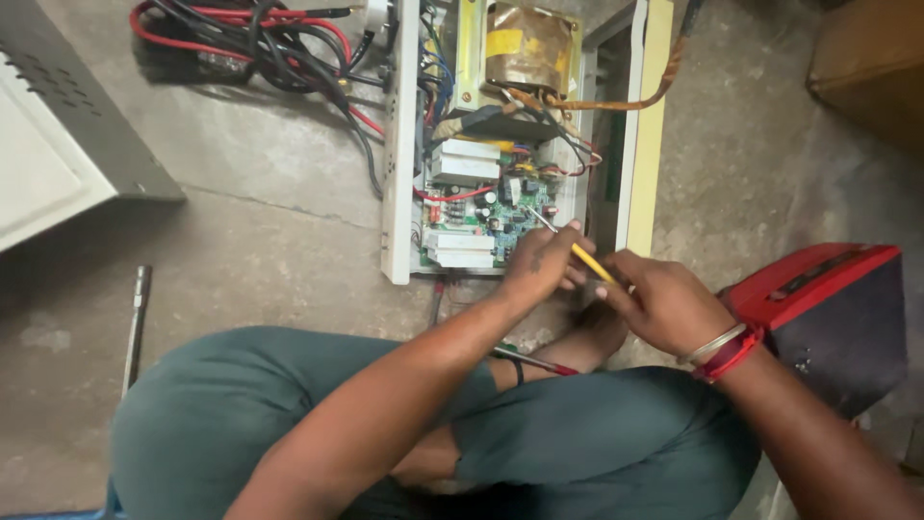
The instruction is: The person manipulates the internal circuit board and wiring of an opened power inverter using a screwdriver and by hand.
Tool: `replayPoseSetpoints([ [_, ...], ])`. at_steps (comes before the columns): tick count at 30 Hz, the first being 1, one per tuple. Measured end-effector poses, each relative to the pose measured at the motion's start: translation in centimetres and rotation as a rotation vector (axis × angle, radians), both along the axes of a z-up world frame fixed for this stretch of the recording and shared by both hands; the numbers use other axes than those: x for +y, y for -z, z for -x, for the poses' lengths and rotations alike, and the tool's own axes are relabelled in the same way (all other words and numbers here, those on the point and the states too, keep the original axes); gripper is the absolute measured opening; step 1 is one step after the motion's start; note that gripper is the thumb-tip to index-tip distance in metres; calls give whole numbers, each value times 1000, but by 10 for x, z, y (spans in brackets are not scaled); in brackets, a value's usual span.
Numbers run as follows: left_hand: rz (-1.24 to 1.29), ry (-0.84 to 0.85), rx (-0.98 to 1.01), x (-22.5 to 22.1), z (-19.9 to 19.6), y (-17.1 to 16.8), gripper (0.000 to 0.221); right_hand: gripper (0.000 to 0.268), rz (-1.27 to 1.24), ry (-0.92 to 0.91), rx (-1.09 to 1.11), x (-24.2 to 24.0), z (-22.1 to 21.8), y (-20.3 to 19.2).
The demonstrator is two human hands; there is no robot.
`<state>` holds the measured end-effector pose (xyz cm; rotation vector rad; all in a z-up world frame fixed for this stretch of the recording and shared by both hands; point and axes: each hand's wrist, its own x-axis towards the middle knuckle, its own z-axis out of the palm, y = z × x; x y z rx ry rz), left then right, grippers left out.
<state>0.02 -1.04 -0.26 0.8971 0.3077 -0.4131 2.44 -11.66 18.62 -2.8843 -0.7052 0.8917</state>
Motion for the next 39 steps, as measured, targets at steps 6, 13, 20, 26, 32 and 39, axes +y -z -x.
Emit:
replayPoseSetpoints([
  [6,34,-34,144,-11,6,17,44,18,-255,-252,-416,24,-26,11],
  [13,-742,-23,-336,-7,21,10,30,19,41,-620,-903,56,-63,78],
  [20,-889,171,-245,11,29,-43,33,28,121,-676,-776,35,-99,99],
  [26,-917,259,-222,18,23,-52,35,23,28,-530,-431,31,-114,106],
  [32,-917,260,-218,20,21,-55,37,10,-151,-516,-629,22,-113,105],
  [39,-924,300,-223,20,22,-54,37,13,-266,-530,-584,30,-111,95],
])
